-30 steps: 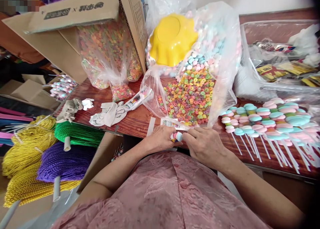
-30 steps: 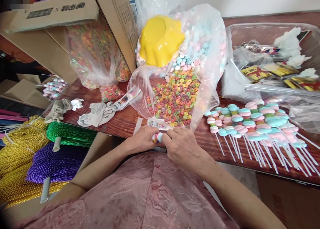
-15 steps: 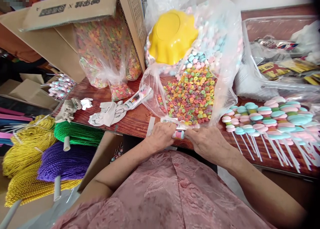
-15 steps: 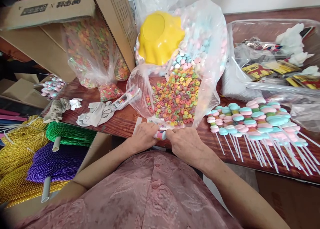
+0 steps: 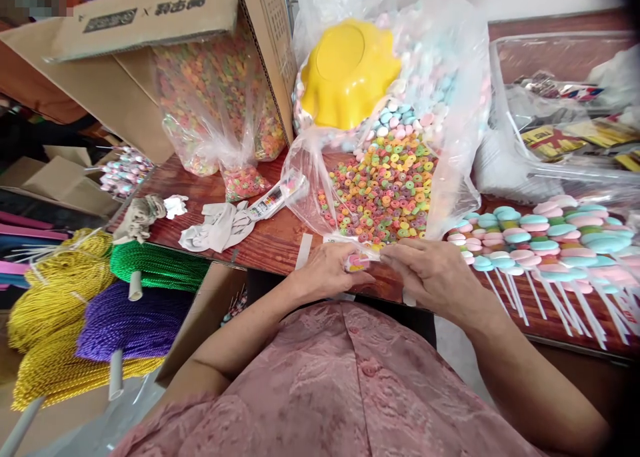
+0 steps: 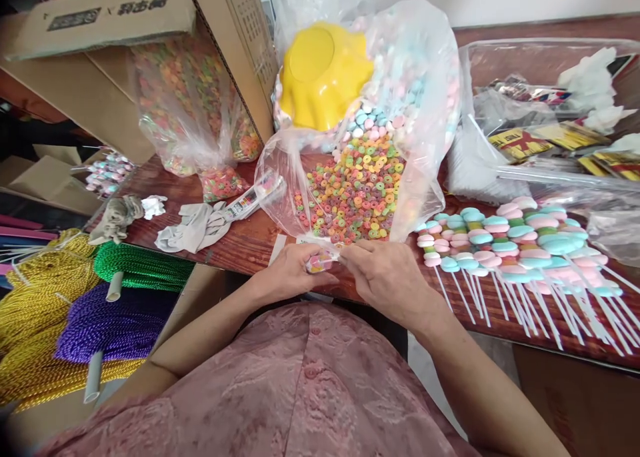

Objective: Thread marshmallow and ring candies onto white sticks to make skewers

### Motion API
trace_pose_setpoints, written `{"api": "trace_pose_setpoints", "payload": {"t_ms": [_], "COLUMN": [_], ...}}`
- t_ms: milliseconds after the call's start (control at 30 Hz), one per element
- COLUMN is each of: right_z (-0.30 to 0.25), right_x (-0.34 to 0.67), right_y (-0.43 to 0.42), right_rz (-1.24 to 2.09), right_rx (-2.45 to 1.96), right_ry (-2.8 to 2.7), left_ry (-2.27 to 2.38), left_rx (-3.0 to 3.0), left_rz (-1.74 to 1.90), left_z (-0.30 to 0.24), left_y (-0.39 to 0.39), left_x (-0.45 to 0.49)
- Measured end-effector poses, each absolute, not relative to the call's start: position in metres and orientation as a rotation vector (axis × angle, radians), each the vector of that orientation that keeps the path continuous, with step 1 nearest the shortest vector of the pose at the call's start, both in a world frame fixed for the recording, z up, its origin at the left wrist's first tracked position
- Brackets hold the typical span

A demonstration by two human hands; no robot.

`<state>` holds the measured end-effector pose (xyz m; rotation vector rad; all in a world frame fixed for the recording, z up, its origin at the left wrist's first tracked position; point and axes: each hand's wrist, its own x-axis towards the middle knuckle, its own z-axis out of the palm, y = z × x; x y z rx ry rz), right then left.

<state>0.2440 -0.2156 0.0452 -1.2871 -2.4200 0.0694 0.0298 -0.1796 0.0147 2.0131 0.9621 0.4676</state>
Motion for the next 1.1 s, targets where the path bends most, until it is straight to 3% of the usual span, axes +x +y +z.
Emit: {"api": "trace_pose_setpoints", "payload": {"t_ms": [133,433,633,833,1100], "right_z": [0.043,0.045,0.04,0.034,0.009], "right_x": [0.248,0.24,0.218,0.21,0.187], "right_y": [-0.212,-0.202,-0.196,-0.205,-0.213], "right_rz": [0.067,0.07,0.131,0.558,0.627], "right_rx": [-1.207,-1.096,-1.192,-1.155,-1.118], "right_ry": [-2.421,-2.487,-2.311,-1.563,-1.437], "left_ry": [0.776,0.846,0.942,1.023,0.904], "left_rx": [1.614,1.091,1.136,1.078,1.188], "left_rz": [0.446,0.511,0.823,1.164,1.292], "left_z": [0.019,0.018,0.017,0.011,0.006], "left_y": [-0.172,-0.168,-0.178,-0.174,-0.187], "left_x": [0.025,0.023,0.04,0.041,0.056]}}
